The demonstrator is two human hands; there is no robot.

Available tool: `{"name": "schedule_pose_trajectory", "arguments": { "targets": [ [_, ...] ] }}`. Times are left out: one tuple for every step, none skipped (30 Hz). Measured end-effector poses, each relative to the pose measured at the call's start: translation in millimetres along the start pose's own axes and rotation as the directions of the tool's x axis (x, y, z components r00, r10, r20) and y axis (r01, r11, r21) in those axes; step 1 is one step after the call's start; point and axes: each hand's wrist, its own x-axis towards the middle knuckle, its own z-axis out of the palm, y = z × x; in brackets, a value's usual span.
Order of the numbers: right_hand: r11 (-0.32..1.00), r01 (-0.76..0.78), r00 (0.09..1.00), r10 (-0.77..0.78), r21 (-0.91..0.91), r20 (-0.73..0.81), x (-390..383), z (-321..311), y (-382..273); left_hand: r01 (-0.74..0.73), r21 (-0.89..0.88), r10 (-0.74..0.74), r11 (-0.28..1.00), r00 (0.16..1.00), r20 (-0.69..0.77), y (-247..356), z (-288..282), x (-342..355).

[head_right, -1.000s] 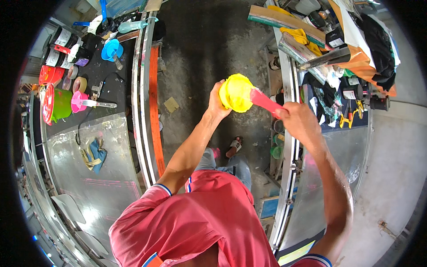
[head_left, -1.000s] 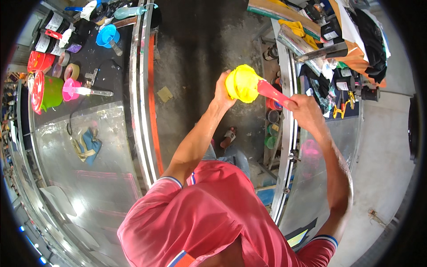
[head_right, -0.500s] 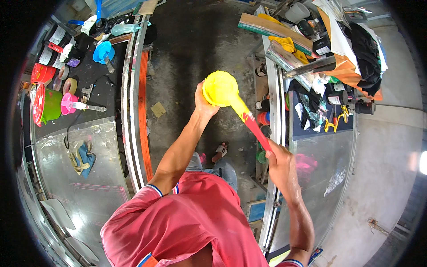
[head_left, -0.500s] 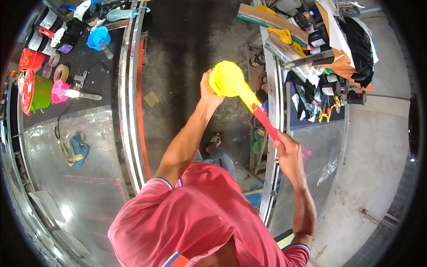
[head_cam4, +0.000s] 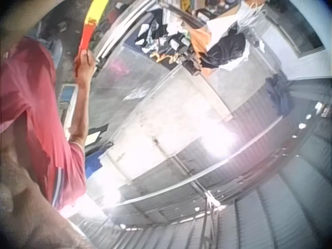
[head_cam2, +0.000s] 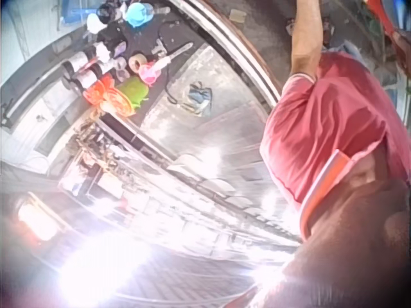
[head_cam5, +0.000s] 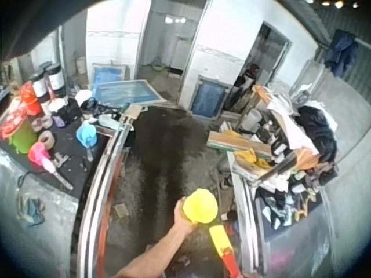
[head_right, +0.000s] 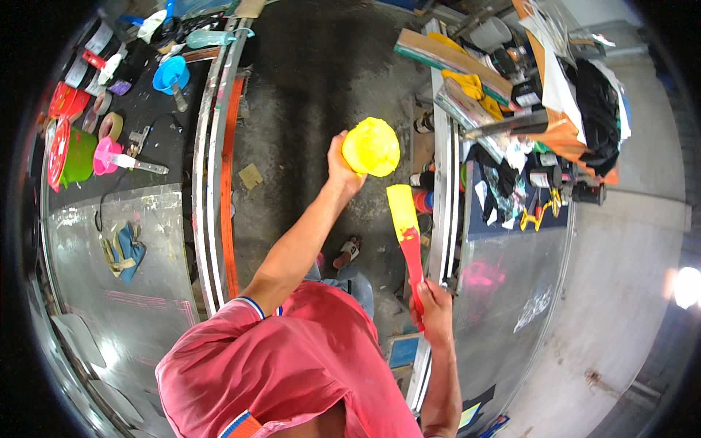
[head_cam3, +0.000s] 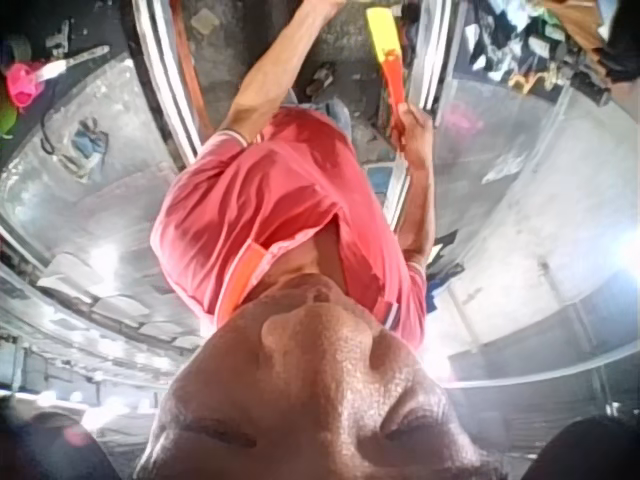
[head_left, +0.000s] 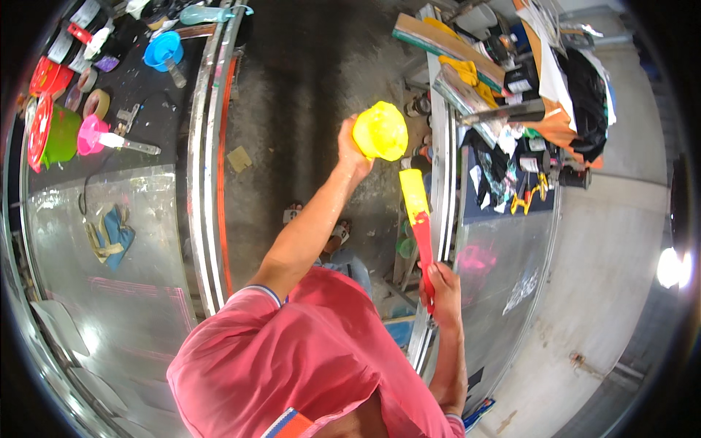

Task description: The person mixes yellow ink in a small container using a red spatula, adding liquid from a bottle. They then wipe a blue screen printing frame with a yellow cloth and a black cloth. Finally, they pick up a black t-shirt and wipe the screen frame again.

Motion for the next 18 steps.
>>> {"name": "schedule_pose_trajectory", "arguments": {
  "targets": [
    [0.999, 0.047, 0.999, -0.048, -0.021, -0.021, -1.6, -1.3, -1.6, -0.114, 0.000, 0.114, 0.993, 0.991, 0.069, -6.9, -5.4, 10.2],
    [0.997, 0.074, 0.997, -0.074, -0.020, -0.010, -1.8, 4.4, -2.0, -0.121, -0.034, 0.122, 0.992, 0.991, 0.056, -13.1, 1.1, 10.4],
    [0.995, 0.101, 0.995, -0.101, -0.018, 0.002, -1.2, 15.2, -2.4, -0.128, -0.068, 0.131, 0.989, 0.990, 0.044, -18.0, 5.7, 8.2],
    [0.990, 0.135, 0.991, -0.134, -0.035, 0.019, 4.2, 29.3, -5.6, -0.066, -0.135, 0.091, 0.989, 0.977, 0.191, -21.2, 12.1, 0.2],
    [0.987, 0.157, 0.985, -0.158, 0.017, 0.071, 11.0, 42.3, -8.0, -0.109, -0.125, 0.135, 0.986, 0.966, 0.220, -24.8, 21.3, -6.8],
    [0.983, 0.174, 0.977, -0.179, 0.057, 0.113, 21.1, 55.9, -10.3, -0.147, -0.147, 0.185, 0.978, 0.939, 0.291, -28.4, 21.6, -7.5],
    [0.977, 0.194, 0.966, -0.207, 0.093, 0.156, 32.9, 68.8, -14.9, -0.185, -0.176, 0.238, 0.967, 0.900, 0.364, -33.1, 19.5, -4.8],
    [0.974, 0.209, 0.962, -0.220, 0.085, 0.163, 42.4, 79.0, -21.9, -0.264, -0.109, 0.284, 0.958, 0.922, 0.263, -46.2, 22.7, -8.3],
    [0.972, 0.223, 0.957, -0.233, 0.076, 0.170, 51.5, 86.2, -28.6, -0.233, -0.139, 0.263, 0.963, 0.925, 0.275, -49.9, 21.9, -10.2],
    [0.966, 0.208, 0.959, -0.232, 0.151, 0.166, 60.8, 88.5, -28.2, -0.151, -0.179, 0.200, 0.972, 0.933, 0.300, -47.9, 24.9, -17.8],
    [0.968, 0.199, 0.964, -0.221, 0.154, 0.146, 64.8, 89.1, -32.4, -0.077, -0.209, 0.143, 0.975, 0.936, 0.322, -44.9, 27.9, -25.9],
    [0.969, 0.189, 0.970, -0.210, 0.157, 0.127, 67.9, 88.5, -36.7, -0.023, -0.228, 0.101, 0.973, 0.936, 0.336, -41.6, 31.4, -32.4],
    [0.971, 0.179, 0.974, -0.198, 0.158, 0.114, 69.9, 88.6, -39.2, 0.011, -0.241, 0.075, 0.971, 0.935, 0.345, -36.8, 33.3, -37.5],
    [0.972, 0.179, 0.974, -0.197, 0.151, 0.113, 70.9, 86.6, -40.3, 0.041, -0.251, 0.052, 0.967, 0.934, 0.354, -33.7, 35.4, -40.5],
    [0.973, 0.189, 0.975, -0.202, 0.130, 0.095, 71.0, 86.9, -38.6, 0.063, -0.259, 0.036, 0.964, 0.933, 0.358, -33.3, 37.4, -42.2],
    [0.974, 0.198, 0.975, -0.207, 0.106, 0.077, 70.7, 86.5, -35.0, 0.082, -0.261, 0.018, 0.962, 0.934, 0.357, -31.3, 38.4, -43.6],
    [0.975, 0.206, 0.976, -0.211, 0.083, 0.058, 69.8, 86.0, -30.9, 0.096, -0.262, 0.004, 0.960, 0.934, 0.357, -29.5, 39.6, -43.4],
    [0.969, 0.242, 0.970, -0.243, 0.045, 0.025, 67.2, 87.4, -25.6, 0.107, -0.261, -0.008, 0.959, 0.936, 0.352, -28.2, 41.1, -42.5]
  ]
}}
